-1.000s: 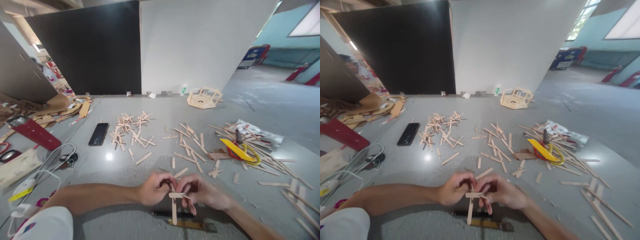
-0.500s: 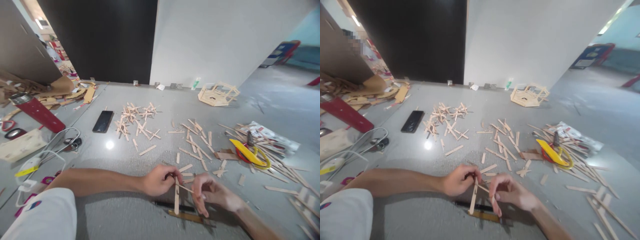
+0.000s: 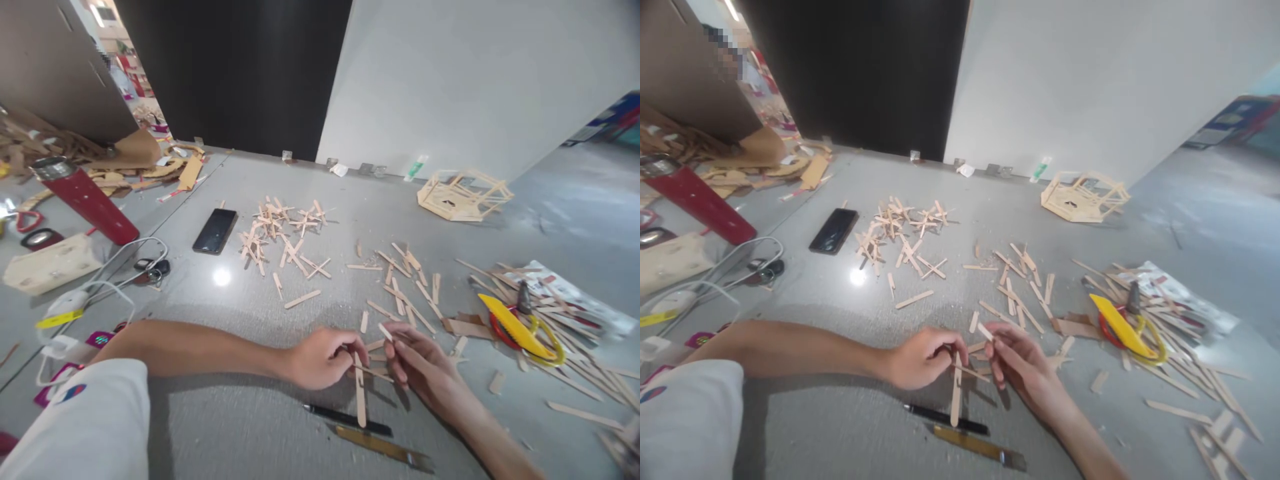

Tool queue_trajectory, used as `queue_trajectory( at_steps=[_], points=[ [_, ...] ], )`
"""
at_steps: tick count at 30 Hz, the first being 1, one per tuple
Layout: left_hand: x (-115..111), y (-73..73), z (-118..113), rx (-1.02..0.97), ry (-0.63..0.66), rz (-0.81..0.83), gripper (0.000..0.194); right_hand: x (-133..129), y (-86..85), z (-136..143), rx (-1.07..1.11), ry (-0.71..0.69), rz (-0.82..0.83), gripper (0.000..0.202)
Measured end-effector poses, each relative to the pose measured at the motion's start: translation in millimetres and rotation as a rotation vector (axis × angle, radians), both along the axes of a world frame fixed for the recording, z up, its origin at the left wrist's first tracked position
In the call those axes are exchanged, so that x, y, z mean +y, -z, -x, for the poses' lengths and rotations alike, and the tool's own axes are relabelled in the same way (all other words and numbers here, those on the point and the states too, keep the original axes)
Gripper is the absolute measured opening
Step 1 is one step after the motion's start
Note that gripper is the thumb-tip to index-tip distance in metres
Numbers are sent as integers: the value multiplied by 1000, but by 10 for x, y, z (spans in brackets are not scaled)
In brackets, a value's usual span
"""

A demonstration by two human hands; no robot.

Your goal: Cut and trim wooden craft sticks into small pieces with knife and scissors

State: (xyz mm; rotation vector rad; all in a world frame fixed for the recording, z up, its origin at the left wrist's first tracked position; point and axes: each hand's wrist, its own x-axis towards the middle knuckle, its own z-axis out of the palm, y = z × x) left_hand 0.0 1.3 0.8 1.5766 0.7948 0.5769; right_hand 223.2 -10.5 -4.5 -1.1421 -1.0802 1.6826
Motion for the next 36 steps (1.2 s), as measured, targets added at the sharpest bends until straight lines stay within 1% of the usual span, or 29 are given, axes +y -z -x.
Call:
queue_trajectory(
  at_steps=[3,7,11,14,16,18,20,22,24,26,28,31,33,34,36],
  points=[
    [3,-36,4,22,25,0,30,17,-46,22,-66,102,-64,43],
    [-1,-71,11,39,46,-47,30,29,-74,12,-240,210,-176,51],
    [-10,-31,14,13,56,-131,29,21,-30,13,-388,304,-305,63],
    [-15,11,13,-5,57,-137,29,-14,-13,42,-458,360,-307,71],
    [-18,28,13,-19,47,-139,29,-46,-11,69,-475,373,-315,67],
    [-22,31,14,-21,31,-146,29,-79,-2,89,-481,365,-360,55],
    [-27,20,14,-17,24,-138,29,-111,21,93,-474,329,-429,42],
    [-28,4,12,-6,8,-135,31,-140,50,76,-471,253,-503,37],
    [-22,-3,9,14,-30,-165,32,-163,72,46,-509,156,-579,38],
    [-13,7,6,23,-58,-202,31,-177,74,25,-593,52,-666,38],
    [-12,34,3,0,-61,-223,31,-186,58,28,-716,-10,-782,30],
    [-48,61,-7,-34,-63,-250,31,-202,32,76,-863,-8,-942,17],
    [-78,6,-15,2,-50,-304,29,-217,30,109,-891,20,-955,16],
    [-78,-61,-13,39,-33,-350,29,-224,36,120,-895,41,-930,16],
    [-10,-282,18,159,23,-501,34,-234,55,126,-894,103,-871,16]
  ],
)
